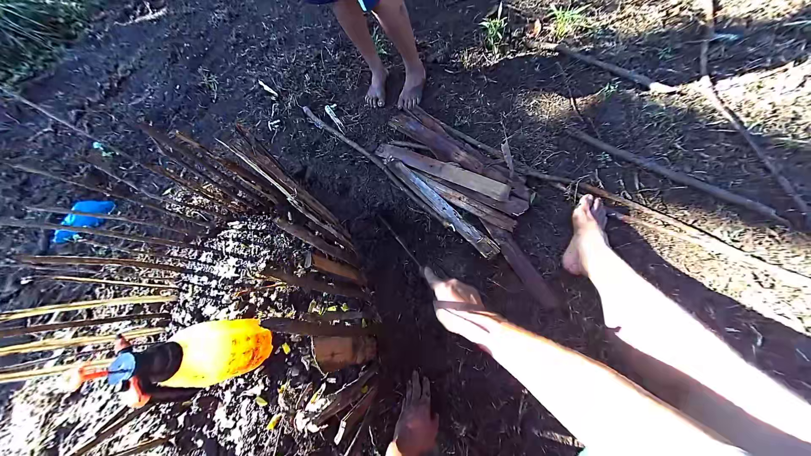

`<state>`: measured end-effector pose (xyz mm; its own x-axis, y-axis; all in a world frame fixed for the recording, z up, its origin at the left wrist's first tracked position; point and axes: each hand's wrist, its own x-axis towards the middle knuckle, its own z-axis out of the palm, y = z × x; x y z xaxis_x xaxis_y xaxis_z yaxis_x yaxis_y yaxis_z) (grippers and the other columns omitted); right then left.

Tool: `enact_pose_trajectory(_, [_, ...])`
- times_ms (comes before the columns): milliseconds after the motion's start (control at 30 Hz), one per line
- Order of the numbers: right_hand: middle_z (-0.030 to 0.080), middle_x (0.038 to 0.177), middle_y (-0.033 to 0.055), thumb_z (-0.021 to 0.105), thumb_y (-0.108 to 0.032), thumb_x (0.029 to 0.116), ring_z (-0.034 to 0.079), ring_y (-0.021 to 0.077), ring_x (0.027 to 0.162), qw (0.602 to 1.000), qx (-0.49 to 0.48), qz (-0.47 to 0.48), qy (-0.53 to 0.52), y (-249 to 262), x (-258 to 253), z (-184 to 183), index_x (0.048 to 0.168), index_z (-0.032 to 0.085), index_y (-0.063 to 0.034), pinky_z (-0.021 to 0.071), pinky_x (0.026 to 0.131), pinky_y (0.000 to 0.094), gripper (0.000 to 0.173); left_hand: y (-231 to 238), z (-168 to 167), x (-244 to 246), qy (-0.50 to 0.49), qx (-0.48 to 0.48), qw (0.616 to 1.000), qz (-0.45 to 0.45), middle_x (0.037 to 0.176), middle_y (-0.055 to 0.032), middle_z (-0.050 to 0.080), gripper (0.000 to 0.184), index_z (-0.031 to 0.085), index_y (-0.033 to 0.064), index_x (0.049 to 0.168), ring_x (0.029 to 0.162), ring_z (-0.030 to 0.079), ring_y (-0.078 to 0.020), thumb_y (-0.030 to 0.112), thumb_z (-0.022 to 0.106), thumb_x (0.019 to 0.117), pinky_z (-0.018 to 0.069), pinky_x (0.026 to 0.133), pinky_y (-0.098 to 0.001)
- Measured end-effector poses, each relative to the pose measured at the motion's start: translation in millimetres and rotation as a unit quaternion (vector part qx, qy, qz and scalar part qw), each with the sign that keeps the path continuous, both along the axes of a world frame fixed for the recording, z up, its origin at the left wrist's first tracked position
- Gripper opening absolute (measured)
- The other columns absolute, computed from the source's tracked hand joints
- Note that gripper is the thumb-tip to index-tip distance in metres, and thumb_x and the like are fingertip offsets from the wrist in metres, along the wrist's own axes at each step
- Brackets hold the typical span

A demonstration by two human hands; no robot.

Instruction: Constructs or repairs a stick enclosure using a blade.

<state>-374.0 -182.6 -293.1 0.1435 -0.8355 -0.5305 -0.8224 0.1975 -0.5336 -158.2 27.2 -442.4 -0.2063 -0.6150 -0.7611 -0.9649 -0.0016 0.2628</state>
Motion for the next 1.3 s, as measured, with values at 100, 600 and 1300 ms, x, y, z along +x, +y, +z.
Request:
enact_pose_trajectory(100, [0.072, 0.121, 0.012, 0.053, -0.027, 0.0989, 0.07, 0.0339, 0.108, 0.999, -0.026, 0.007, -0.028, 24.6, -21.4, 8.2, 0.163, 0.029, -0.0366, 0.0564, 0.089, 0.0608, 0.069, -2.7, 3.2, 5.2, 0.024, -0.013, 1.0, 0.011, 0.172, -0.0174, 0.007, 0.088, 0.024, 0.0083, 0.164, 0.159, 0.012, -0.0336, 0.036, 0.068, 0.0934, 0.0224, 0.127, -0.0484])
enact_pose_trajectory(600, [0.066, 0.122, 0.0248, 0.06, -0.017, 0.0953, 0.068, 0.0442, 0.106, 0.998, -0.015, 0.05, 0.028, -69.6, 25.0, -5.7, 0.165, 0.022, -0.0284, 0.0562, 0.084, 0.0643, 0.08, -2.1, 7.6, 3.2, 0.013, -0.002, 1.0, 0.005, 0.172, -0.0181, 0.002, 0.089, 0.02, 0.009, 0.165, 0.159, 0.01, -0.0356, 0.037, 0.066, 0.0936, 0.0235, 0.127, -0.0495])
enact_pose_trajectory(1300, [0.064, 0.123, 0.0269, 0.068, -0.018, 0.0909, 0.066, 0.0469, 0.106, 0.995, -0.036, 0.09, -0.021, -95.7, 58.4, -0.7, 0.165, 0.021, -0.0217, 0.0557, 0.081, 0.0657, 0.088, -7.5, -4.2, 11.0, 0.012, -0.008, 1.0, -0.022, 0.17, -0.0246, 0.008, 0.084, 0.026, 0.0034, 0.162, 0.156, 0.018, -0.0408, 0.035, 0.065, 0.0954, 0.0282, 0.125, -0.0515])
